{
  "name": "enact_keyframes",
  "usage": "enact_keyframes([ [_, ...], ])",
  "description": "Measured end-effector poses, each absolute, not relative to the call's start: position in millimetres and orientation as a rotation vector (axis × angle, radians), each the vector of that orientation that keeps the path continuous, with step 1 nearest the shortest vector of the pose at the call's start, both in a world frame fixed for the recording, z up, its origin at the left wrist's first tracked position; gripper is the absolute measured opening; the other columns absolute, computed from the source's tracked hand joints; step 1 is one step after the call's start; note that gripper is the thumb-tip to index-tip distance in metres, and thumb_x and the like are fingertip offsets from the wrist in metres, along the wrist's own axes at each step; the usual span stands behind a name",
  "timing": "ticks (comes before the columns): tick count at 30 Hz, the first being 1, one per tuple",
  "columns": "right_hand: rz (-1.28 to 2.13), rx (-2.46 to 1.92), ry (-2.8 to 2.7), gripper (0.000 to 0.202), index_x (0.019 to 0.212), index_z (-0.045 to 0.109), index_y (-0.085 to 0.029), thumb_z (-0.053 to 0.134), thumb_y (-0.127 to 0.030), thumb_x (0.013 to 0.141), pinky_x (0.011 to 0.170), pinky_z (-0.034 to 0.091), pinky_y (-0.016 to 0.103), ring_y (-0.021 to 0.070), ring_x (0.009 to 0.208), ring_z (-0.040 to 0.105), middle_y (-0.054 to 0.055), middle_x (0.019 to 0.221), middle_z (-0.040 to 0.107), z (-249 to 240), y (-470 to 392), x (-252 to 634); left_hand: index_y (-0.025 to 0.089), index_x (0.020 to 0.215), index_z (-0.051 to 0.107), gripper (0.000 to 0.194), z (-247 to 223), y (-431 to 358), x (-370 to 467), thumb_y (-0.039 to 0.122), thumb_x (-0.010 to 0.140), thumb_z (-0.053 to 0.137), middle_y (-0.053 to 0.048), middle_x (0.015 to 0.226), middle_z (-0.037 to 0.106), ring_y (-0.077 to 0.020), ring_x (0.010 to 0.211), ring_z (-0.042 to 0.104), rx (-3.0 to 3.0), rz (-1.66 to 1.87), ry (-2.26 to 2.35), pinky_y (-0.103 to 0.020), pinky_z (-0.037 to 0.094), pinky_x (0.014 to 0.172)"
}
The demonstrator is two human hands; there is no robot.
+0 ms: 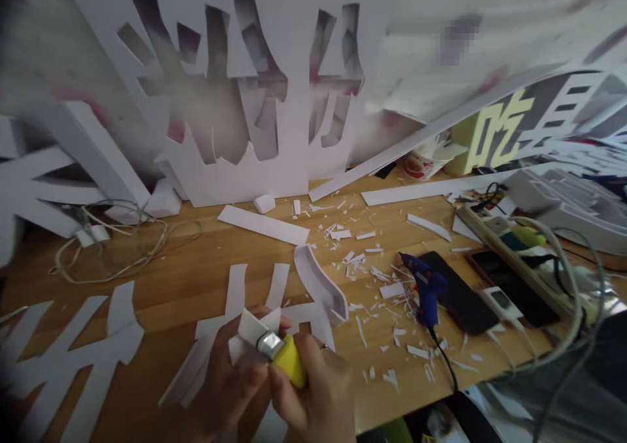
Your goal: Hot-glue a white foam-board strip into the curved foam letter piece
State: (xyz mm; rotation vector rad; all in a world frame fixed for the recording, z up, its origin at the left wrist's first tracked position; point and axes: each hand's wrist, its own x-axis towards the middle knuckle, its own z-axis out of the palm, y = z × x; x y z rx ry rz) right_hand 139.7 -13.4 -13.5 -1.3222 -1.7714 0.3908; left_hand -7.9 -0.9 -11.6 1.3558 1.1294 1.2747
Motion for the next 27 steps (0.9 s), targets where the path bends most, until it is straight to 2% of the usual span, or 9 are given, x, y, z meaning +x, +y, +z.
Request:
enact_keyframes([
  [3, 0.428, -1.36, -1.797, 0.043, 0.085, 0.061, -0.022, 0.042, -0.058, 0.098, 0.041, 0.033, 0.021, 0.0099, 0.039, 0.048, -0.007, 0.051, 0.051, -12.2, -12.7, 137.5, 0.024, 0.099, 0.073, 0.033, -3.7, 3.2, -11.4, 0.051, 0.091, 0.057, -0.009, 0.089, 0.072, -0.0211, 0.082, 0.067, 1.58, 1.25, 1.064, -0.032, 0.056, 0.076],
  [6, 0.388, -1.373, -1.797, 0.042, 0.083, 0.061, -0.022, 0.044, -0.057, 0.098, 0.042, 0.033, 0.021, 0.0107, 0.04, 0.05, -0.006, 0.051, 0.051, -14.9, -12.2, 137.4, 0.022, 0.101, 0.074, 0.03, -2.2, 4.2, -11.8, 0.045, 0.092, 0.057, -0.011, 0.093, 0.073, -0.0232, 0.088, 0.068, 1.599, 1.27, 1.122, -0.031, 0.055, 0.073],
  [10, 0.288, -1.364, -1.769, 0.038, 0.084, 0.062, -0.021, 0.047, -0.054, 0.097, 0.041, 0.033, 0.021, 0.0104, 0.039, 0.049, -0.005, 0.053, 0.055, -23.6, -12.9, 137.6, 0.02, 0.091, 0.075, 0.027, -1.8, 3.7, -8.2, 0.041, 0.092, 0.058, -0.007, 0.078, 0.069, -0.0194, 0.073, 0.065, 1.585, 1.27, 1.131, -0.029, 0.054, 0.068],
  [14, 0.31, -1.589, -1.643, 0.044, 0.089, 0.064, -0.02, 0.043, -0.058, 0.098, 0.044, 0.036, 0.023, 0.011, 0.039, 0.047, -0.005, 0.053, 0.056, -22.9, -15.0, 134.2, 0.022, 0.08, 0.073, 0.018, 7.0, 5.8, -4.4, 0.03, 0.091, 0.062, -0.003, 0.073, 0.069, -0.015, 0.067, 0.063, 1.532, 1.353, 1.247, -0.023, 0.051, 0.063],
  [17, 0.382, -1.733, -1.495, 0.049, 0.085, 0.063, -0.022, 0.039, -0.063, 0.098, 0.046, 0.035, 0.024, 0.0121, 0.041, 0.048, -0.005, 0.052, 0.054, -16.5, -16.7, 130.9, 0.02, 0.073, 0.07, 0.024, 11.7, 5.0, -3.8, 0.042, 0.082, 0.074, -0.002, 0.068, 0.066, -0.013, 0.06, 0.06, 1.319, 1.344, 1.229, -0.022, 0.049, 0.056],
  [20, 0.489, -1.768, -1.387, 0.051, 0.09, 0.063, -0.022, 0.037, -0.066, 0.097, 0.051, 0.038, 0.025, 0.0148, 0.049, 0.055, -0.004, 0.056, 0.056, -12.6, -16.5, 134.6, 0.019, 0.081, 0.069, 0.047, 9.1, 1.0, -4.0, 0.061, 0.064, 0.083, -0.001, 0.07, 0.065, -0.0143, 0.063, 0.061, 0.992, 1.185, 1.13, -0.023, 0.051, 0.059],
  [24, 0.516, -1.956, -1.297, 0.055, 0.076, 0.055, -0.023, 0.035, -0.072, 0.091, 0.051, 0.037, 0.027, 0.0167, 0.049, 0.05, -0.003, 0.054, 0.051, -15.3, -5.3, 168.2, 0.018, 0.102, 0.071, 0.052, 0.9, -1.6, -4.5, 0.064, 0.078, 0.069, -0.004, 0.081, 0.068, -0.017, 0.072, 0.064, 0.734, 1.049, 1.048, -0.03, 0.055, 0.071],
  [25, 0.471, -2.012, -1.268, 0.057, 0.082, 0.056, -0.023, 0.034, -0.076, 0.087, 0.051, 0.038, 0.028, 0.019, 0.053, 0.053, 0.0, 0.059, 0.056, -17.2, -0.7, 181.0, 0.018, 0.108, 0.07, 0.054, -0.9, -1.1, -4.8, 0.064, 0.081, 0.065, -0.005, 0.084, 0.068, -0.0174, 0.072, 0.064, 0.697, 1.034, 1.018, -0.031, 0.055, 0.071],
  [27, 0.423, -2.215, -1.149, 0.068, 0.108, 0.056, -0.019, 0.042, -0.079, 0.079, 0.055, 0.043, 0.033, 0.0258, 0.064, 0.06, 0.008, 0.077, 0.065, -22.8, 8.3, 206.2, 0.018, 0.12, 0.066, 0.056, -4.2, 0.8, -5.3, 0.062, 0.085, 0.06, -0.008, 0.093, 0.069, -0.0186, 0.075, 0.064, 0.677, 1.02, 1.002, -0.033, 0.055, 0.071],
])
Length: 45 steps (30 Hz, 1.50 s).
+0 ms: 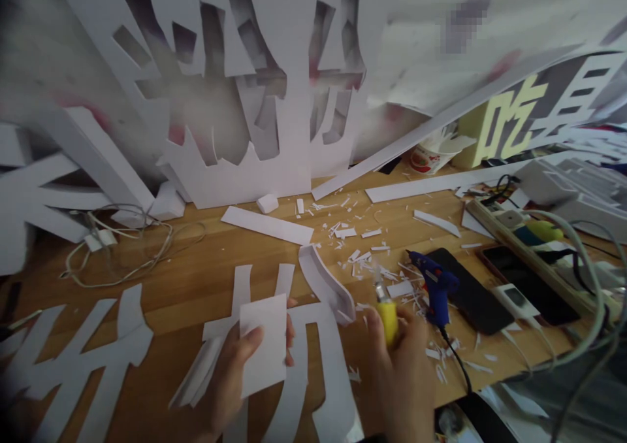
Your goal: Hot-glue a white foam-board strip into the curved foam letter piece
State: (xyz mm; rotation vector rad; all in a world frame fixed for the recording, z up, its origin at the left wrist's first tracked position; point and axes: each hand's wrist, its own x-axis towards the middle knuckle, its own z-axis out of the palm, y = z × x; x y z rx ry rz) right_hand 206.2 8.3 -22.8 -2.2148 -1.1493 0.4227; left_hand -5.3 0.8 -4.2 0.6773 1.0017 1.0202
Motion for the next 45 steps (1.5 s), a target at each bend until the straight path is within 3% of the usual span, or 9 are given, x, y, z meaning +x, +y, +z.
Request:
enact_keyframes([
  [3, 0.408, -2.435, -1.198, 0.075, 0.123, 0.052, -0.012, 0.043, -0.072, 0.078, 0.061, 0.047, 0.04, 0.0344, 0.077, 0.065, 0.017, 0.089, 0.067, -34.7, 16.3, 230.7, 0.018, 0.128, 0.06, 0.056, -8.1, 3.4, -5.1, 0.058, 0.089, 0.055, -0.01, 0.102, 0.069, -0.0207, 0.084, 0.063, 0.742, 1.036, 1.079, -0.034, 0.054, 0.076],
  [7, 0.382, -2.454, -1.407, 0.073, 0.123, 0.056, -0.011, 0.033, -0.067, 0.082, 0.078, 0.05, 0.048, 0.0385, 0.094, 0.064, 0.023, 0.11, 0.065, -50.8, 15.2, 234.6, 0.021, 0.13, 0.059, 0.055, -6.9, 5.4, -2.7, 0.06, 0.093, 0.046, -0.009, 0.105, 0.068, -0.0221, 0.094, 0.062, 0.84, 1.012, 1.191, -0.034, 0.052, 0.082],
  [12, 0.219, -2.288, -1.556, 0.075, 0.121, 0.062, -0.008, 0.03, -0.069, 0.089, 0.084, 0.049, 0.05, 0.0372, 0.093, 0.063, 0.023, 0.108, 0.066, -60.4, 10.1, 234.4, 0.027, 0.131, 0.06, 0.052, -0.8, 9.1, -0.8, 0.059, 0.096, 0.041, -0.01, 0.126, 0.064, -0.0239, 0.105, 0.061, 1.175, 1.047, 1.333, -0.036, 0.05, 0.087],
  [19, 0.163, -2.245, -1.525, 0.073, 0.119, 0.065, -0.011, 0.033, -0.071, 0.092, 0.076, 0.051, 0.046, 0.0326, 0.085, 0.064, 0.019, 0.107, 0.067, -60.7, 5.2, 233.8, 0.033, 0.136, 0.055, 0.04, -1.4, 10.9, -0.2, 0.045, 0.099, 0.044, -0.006, 0.113, 0.065, -0.0213, 0.099, 0.061, 1.573, 1.094, 1.32, -0.033, 0.049, 0.082],
  [27, 0.101, -2.172, -1.515, 0.083, 0.115, 0.066, -0.009, 0.026, -0.077, 0.091, 0.078, 0.052, 0.051, 0.0352, 0.088, 0.065, 0.02, 0.104, 0.068, -58.8, 7.0, 232.5, 0.033, 0.135, 0.057, 0.051, 1.4, 11.8, 3.4, 0.057, 0.091, 0.056, -0.006, 0.117, 0.067, -0.0216, 0.1, 0.064, 1.179, 1.205, 1.336, -0.038, 0.052, 0.091],
  [31, -0.031, -1.888, -1.469, 0.052, 0.111, 0.063, -0.012, 0.047, -0.059, 0.096, 0.081, 0.052, 0.045, 0.0305, 0.093, 0.064, 0.014, 0.099, 0.067, -42.6, -8.8, 213.2, 0.032, 0.134, 0.054, 0.067, 3.1, 37.4, 2.2, 0.062, 0.077, 0.072, -0.003, 0.103, 0.068, -0.0205, 0.099, 0.067, 0.499, 1.204, 1.132, -0.041, 0.055, 0.092],
  [35, 0.143, -1.551, -1.684, 0.021, 0.114, 0.059, -0.019, 0.056, -0.03, 0.096, 0.084, 0.052, 0.033, 0.0209, 0.099, 0.062, 0.009, 0.105, 0.063, -40.3, -28.2, 182.4, 0.027, 0.113, 0.06, 0.059, -5.2, 75.1, 1.6, 0.055, 0.067, 0.084, -0.001, 0.105, 0.066, -0.0174, 0.106, 0.066, 0.528, 1.316, 1.205, -0.032, 0.054, 0.092],
  [40, 0.256, -1.608, -1.809, 0.023, 0.118, 0.058, -0.02, 0.055, -0.026, 0.095, 0.082, 0.056, 0.037, 0.023, 0.099, 0.061, 0.01, 0.11, 0.061, -64.8, -37.5, 159.0, 0.023, 0.116, 0.057, 0.058, -23.4, 103.1, 7.7, 0.062, 0.076, 0.072, -0.005, 0.111, 0.064, -0.0193, 0.108, 0.065, 0.833, 1.304, 1.454, -0.035, 0.051, 0.096],
  [45, 0.136, -1.643, -1.893, 0.031, 0.125, 0.059, -0.019, 0.05, -0.021, 0.096, 0.09, 0.052, 0.049, 0.0311, 0.116, 0.054, 0.014, 0.123, 0.059, -81.9, -35.6, 154.1, 0.02, 0.11, 0.062, 0.054, -33.2, 106.5, 13.4, 0.062, 0.078, 0.07, -0.008, 0.113, 0.066, -0.021, 0.101, 0.067, 0.99, 1.16, 1.553, -0.037, 0.049, 0.095],
])
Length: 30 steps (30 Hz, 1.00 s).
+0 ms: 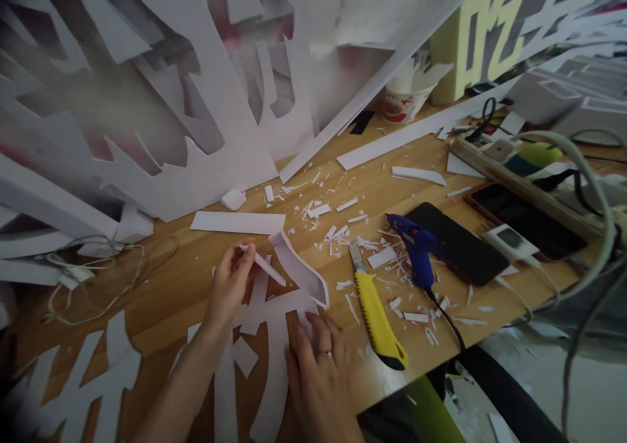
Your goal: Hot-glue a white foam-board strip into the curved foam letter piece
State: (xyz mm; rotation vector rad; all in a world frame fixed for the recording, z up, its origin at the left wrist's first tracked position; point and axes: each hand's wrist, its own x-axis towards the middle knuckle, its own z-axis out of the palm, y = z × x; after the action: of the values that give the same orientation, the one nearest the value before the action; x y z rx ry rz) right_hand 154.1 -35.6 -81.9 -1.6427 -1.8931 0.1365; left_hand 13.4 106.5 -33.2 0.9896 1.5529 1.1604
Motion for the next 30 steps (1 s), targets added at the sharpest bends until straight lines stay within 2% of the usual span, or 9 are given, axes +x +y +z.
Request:
enact_keyframes([
  [6, 0.17, -1.666, -1.995, 0.048, 0.132, 0.06, -0.023, 0.044, -0.008, 0.09, 0.096, 0.051, 0.045, 0.0295, 0.124, 0.049, 0.011, 0.135, 0.058, -84.5, -37.1, 158.4, 0.019, 0.102, 0.066, 0.049, -33.4, 103.1, 21.1, 0.064, 0.081, 0.065, -0.005, 0.098, 0.07, -0.0217, 0.097, 0.065, 1.194, 0.971, 1.65, -0.034, 0.049, 0.09],
  [11, 0.159, -1.645, -1.952, 0.046, 0.126, 0.065, -0.023, 0.043, -0.008, 0.088, 0.094, 0.051, 0.044, 0.0288, 0.12, 0.051, 0.01, 0.129, 0.061, -83.0, -35.0, 162.1, 0.022, 0.104, 0.066, 0.046, -38.6, 101.1, 20.4, 0.063, 0.087, 0.058, -0.006, 0.107, 0.069, -0.0223, 0.105, 0.062, 1.354, 0.938, 1.737, -0.035, 0.045, 0.096],
  [16, 0.197, -1.639, -2.05, 0.051, 0.135, 0.06, -0.023, 0.048, -0.014, 0.087, 0.097, 0.049, 0.042, 0.0294, 0.124, 0.049, 0.01, 0.136, 0.058, -85.5, -36.0, 165.8, 0.024, 0.114, 0.065, 0.042, -48.1, 99.2, 22.1, 0.058, 0.091, 0.055, -0.008, 0.118, 0.067, -0.0239, 0.111, 0.06, 1.519, 0.979, 1.835, -0.037, 0.043, 0.1],
  [23, 0.23, -1.68, -1.991, 0.048, 0.131, 0.063, -0.025, 0.042, -0.012, 0.089, 0.1, 0.046, 0.043, 0.0281, 0.122, 0.052, 0.008, 0.135, 0.06, -86.2, -39.3, 161.7, 0.023, 0.115, 0.063, 0.038, -52.3, 101.0, 26.4, 0.053, 0.093, 0.055, -0.008, 0.12, 0.066, -0.0216, 0.113, 0.06, 1.498, 1.035, 1.778, -0.033, 0.048, 0.097],
  [26, 0.241, -1.72, -1.942, 0.045, 0.126, 0.065, -0.026, 0.041, -0.012, 0.091, 0.099, 0.046, 0.046, 0.0295, 0.121, 0.054, 0.009, 0.132, 0.062, -87.0, -39.9, 158.3, 0.023, 0.125, 0.059, 0.046, -54.4, 99.6, 24.0, 0.053, 0.089, 0.062, -0.01, 0.124, 0.059, -0.0221, 0.114, 0.06, 1.504, 1.019, 1.695, -0.033, 0.051, 0.095],
  [30, 0.175, -1.725, -1.976, 0.045, 0.124, 0.066, -0.027, 0.047, -0.008, 0.088, 0.095, 0.049, 0.047, 0.0303, 0.118, 0.057, 0.01, 0.129, 0.064, -89.8, -40.8, 156.8, 0.027, 0.139, 0.049, 0.08, -56.1, 96.7, 18.6, 0.051, 0.07, 0.083, -0.012, 0.139, 0.049, -0.0278, 0.125, 0.056, 1.383, 0.947, 1.508, -0.036, 0.054, 0.096],
])
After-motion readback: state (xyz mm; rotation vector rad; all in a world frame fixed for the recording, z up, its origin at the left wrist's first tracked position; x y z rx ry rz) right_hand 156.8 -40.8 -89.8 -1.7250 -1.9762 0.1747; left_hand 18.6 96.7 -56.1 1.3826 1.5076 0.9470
